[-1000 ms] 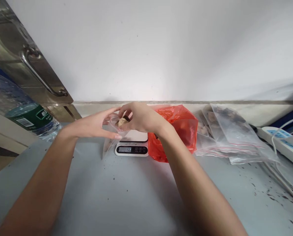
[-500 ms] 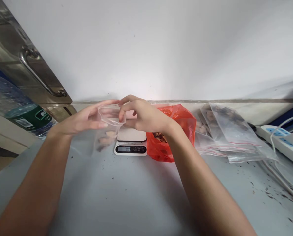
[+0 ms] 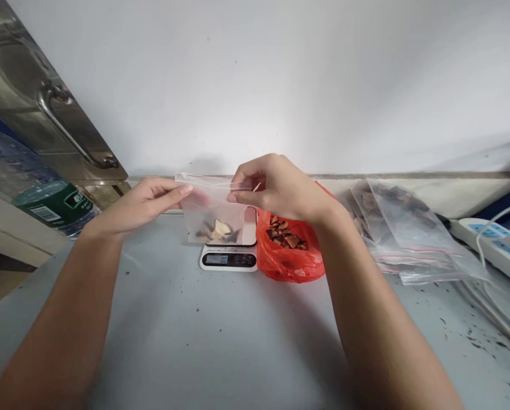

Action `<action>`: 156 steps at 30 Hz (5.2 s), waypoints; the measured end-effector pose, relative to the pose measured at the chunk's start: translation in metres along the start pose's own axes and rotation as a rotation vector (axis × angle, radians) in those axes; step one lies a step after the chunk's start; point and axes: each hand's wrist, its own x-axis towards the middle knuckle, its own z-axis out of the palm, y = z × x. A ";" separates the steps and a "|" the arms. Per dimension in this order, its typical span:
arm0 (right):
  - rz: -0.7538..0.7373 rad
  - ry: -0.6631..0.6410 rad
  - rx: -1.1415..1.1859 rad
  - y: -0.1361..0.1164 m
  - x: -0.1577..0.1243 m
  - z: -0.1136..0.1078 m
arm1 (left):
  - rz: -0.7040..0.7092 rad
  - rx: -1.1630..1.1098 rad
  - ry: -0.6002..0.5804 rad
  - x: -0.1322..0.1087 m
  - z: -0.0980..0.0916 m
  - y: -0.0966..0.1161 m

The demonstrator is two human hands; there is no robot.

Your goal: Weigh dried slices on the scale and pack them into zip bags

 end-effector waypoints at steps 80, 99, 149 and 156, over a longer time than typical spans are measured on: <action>-0.161 -0.083 0.065 0.021 0.000 -0.005 | 0.266 0.096 0.254 -0.004 0.016 0.023; -0.135 -0.131 0.054 0.028 0.003 -0.002 | 0.222 0.032 0.270 -0.002 0.006 0.010; 0.091 0.222 -0.891 0.171 -0.162 -0.057 | 0.296 0.696 -0.383 0.041 0.161 0.037; 0.010 0.368 -0.783 0.134 -0.140 -0.056 | 0.672 0.568 0.013 0.035 0.165 0.026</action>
